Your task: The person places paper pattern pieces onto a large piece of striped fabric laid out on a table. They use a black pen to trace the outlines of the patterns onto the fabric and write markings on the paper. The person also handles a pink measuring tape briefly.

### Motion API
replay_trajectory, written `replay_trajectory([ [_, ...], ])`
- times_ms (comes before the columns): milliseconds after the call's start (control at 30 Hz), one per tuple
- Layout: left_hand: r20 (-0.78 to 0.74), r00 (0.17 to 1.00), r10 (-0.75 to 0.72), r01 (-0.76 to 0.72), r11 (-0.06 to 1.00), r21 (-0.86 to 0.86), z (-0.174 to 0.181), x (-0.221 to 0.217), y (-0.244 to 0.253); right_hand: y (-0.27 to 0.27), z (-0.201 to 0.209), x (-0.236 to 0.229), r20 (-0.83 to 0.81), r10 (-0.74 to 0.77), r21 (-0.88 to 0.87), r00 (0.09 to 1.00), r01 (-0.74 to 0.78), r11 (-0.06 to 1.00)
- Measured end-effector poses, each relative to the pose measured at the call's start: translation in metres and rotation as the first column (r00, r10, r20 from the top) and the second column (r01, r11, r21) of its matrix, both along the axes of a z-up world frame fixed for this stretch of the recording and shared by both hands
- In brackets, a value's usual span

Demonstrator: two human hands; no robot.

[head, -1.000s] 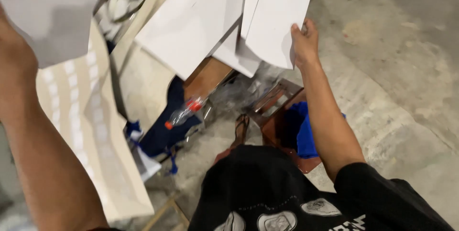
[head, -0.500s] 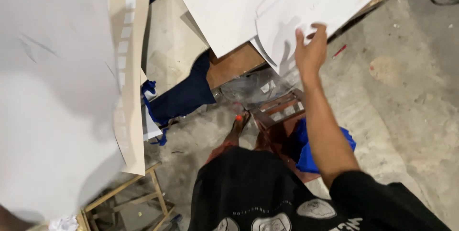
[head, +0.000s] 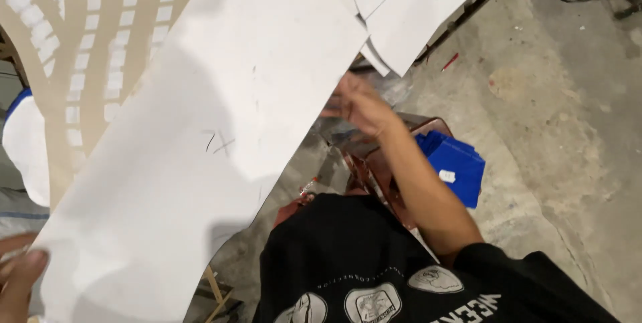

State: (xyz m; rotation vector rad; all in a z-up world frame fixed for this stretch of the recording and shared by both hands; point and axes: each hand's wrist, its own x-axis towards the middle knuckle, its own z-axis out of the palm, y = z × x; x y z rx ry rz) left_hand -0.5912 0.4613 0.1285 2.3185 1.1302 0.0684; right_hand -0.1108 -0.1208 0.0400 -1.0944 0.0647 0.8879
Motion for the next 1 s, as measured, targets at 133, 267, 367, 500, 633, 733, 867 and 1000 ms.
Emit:
replay_trajectory([
  [133,0.005,1.0,0.014,-0.012,0.982,-0.186,0.087,0.088,-0.135,-0.006,0.025,-0.028,0.133,-0.01,0.183,0.991,-0.014,0.983],
  [267,0.144,0.989,-0.035,0.08,0.944,-0.32,0.074,0.08,-0.123,0.02,0.048,-0.077,0.304,-0.098,0.008,0.948,0.1,0.995],
  [367,0.268,0.96,0.079,0.027,0.929,-0.369,0.069,0.065,-0.125,0.042,0.051,-0.116,0.294,-0.196,-0.106,0.935,0.236,0.966],
  [500,0.55,0.602,0.579,0.097,0.63,-0.77,0.011,0.027,-0.137,0.05,0.017,-0.156,0.255,-0.271,-0.093,0.928,0.303,0.948],
  [633,0.538,0.383,0.751,0.547,0.285,-0.787,-0.085,0.0,-0.183,0.065,0.0,-0.207,0.064,-0.41,-0.165,0.91,0.415,0.895],
  [733,0.639,0.493,0.591,0.723,0.13,-0.678,-0.117,0.01,-0.239,0.079,-0.018,-0.247,-0.053,-0.432,-0.148,0.901,0.42,0.895],
  [867,0.549,0.47,0.691,0.65,0.149,-0.745,-0.107,0.025,-0.282,0.078,-0.026,-0.296,-0.156,-0.419,-0.187,0.894,0.39,0.902],
  [1000,0.532,0.437,0.725,0.437,0.346,-0.831,-0.095,0.018,-0.294,0.065,-0.053,-0.313,-0.21,-0.36,-0.141,0.909,0.336,0.931],
])
